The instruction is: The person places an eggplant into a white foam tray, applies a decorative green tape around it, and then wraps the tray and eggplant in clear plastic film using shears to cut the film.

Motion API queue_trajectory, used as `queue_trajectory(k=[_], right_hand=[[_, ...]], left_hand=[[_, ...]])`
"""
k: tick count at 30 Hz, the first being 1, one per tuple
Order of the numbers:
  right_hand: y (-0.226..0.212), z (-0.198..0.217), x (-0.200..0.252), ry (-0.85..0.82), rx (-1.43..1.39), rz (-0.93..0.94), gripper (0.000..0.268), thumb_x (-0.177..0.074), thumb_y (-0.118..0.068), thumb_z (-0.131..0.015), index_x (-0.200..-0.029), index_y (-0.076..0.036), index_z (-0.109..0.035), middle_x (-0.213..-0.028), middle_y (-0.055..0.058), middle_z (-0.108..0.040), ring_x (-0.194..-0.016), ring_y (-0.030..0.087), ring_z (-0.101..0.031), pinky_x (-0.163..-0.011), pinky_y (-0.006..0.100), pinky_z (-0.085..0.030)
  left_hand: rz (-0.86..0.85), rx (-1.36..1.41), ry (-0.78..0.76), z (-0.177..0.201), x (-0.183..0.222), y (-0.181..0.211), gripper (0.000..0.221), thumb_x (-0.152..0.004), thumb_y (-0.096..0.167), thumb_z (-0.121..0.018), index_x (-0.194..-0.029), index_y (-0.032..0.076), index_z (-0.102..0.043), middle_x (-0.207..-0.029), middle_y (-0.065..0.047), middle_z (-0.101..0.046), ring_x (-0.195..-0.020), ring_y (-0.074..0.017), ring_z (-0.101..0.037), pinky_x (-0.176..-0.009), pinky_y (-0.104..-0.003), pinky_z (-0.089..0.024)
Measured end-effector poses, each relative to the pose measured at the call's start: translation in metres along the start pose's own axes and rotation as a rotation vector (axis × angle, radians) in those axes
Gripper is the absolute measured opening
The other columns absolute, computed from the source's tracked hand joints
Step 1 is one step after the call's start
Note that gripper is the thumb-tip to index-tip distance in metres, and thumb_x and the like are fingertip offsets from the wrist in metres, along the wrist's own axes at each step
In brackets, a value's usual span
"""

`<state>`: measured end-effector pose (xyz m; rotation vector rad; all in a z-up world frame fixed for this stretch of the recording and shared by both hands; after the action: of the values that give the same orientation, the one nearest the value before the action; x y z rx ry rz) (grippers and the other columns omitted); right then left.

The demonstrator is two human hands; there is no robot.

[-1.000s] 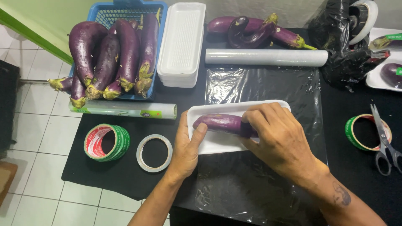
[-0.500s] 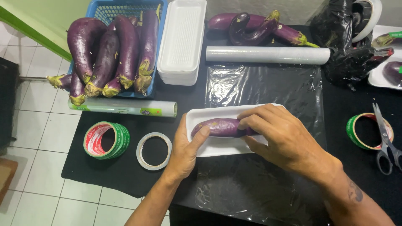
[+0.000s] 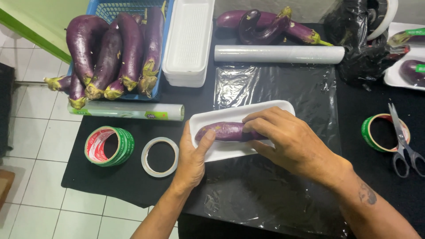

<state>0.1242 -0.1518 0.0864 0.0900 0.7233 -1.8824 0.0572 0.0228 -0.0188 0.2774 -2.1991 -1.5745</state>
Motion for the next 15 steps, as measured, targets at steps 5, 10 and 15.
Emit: queue_trajectory(k=[5,10,15], right_hand=[[0.018,0.041,0.027,0.049,0.11,-0.107,0.028,-0.094,-0.015,-0.073,-0.119,-0.006,-0.067,-0.112,0.013,-0.069,-0.098,0.027,-0.066,-0.086,0.039,-0.055],[0.027,0.028,0.046,0.027,0.107,-0.217,0.026,-0.093,-0.023,-0.072,-0.116,-0.011,-0.07,-0.119,0.011,-0.065,-0.108,0.027,-0.064,-0.094,0.039,-0.052],[0.003,0.037,0.056,0.196,0.206,-0.218,0.028,-0.095,-0.005,-0.076,-0.122,-0.003,-0.07,-0.104,0.014,-0.069,-0.088,0.024,-0.066,-0.078,0.033,-0.054]], left_hand=[[-0.015,-0.081,-0.024,0.005,0.003,0.006,0.052,-0.086,0.036,-0.07,-0.128,0.008,-0.059,-0.116,-0.008,-0.072,-0.109,-0.0187,-0.068,-0.103,-0.033,-0.052],[0.006,0.022,-0.017,0.005,0.002,0.005,0.054,-0.086,0.033,-0.07,-0.132,0.006,-0.058,-0.12,-0.011,-0.071,-0.114,-0.0217,-0.067,-0.106,-0.035,-0.051],[-0.059,-0.026,0.034,0.015,0.006,0.017,0.054,-0.086,0.032,-0.071,-0.132,0.007,-0.058,-0.119,-0.009,-0.07,-0.115,-0.0203,-0.066,-0.107,-0.034,-0.05]])
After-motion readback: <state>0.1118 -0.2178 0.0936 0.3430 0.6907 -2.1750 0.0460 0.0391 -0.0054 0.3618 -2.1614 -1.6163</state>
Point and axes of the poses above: each hand's wrist, its own x-axis away from the middle knuckle, its own z-axis out of the back of the hand, y = z × x, the point moved 7 cm from there along -x, towards the middle knuckle
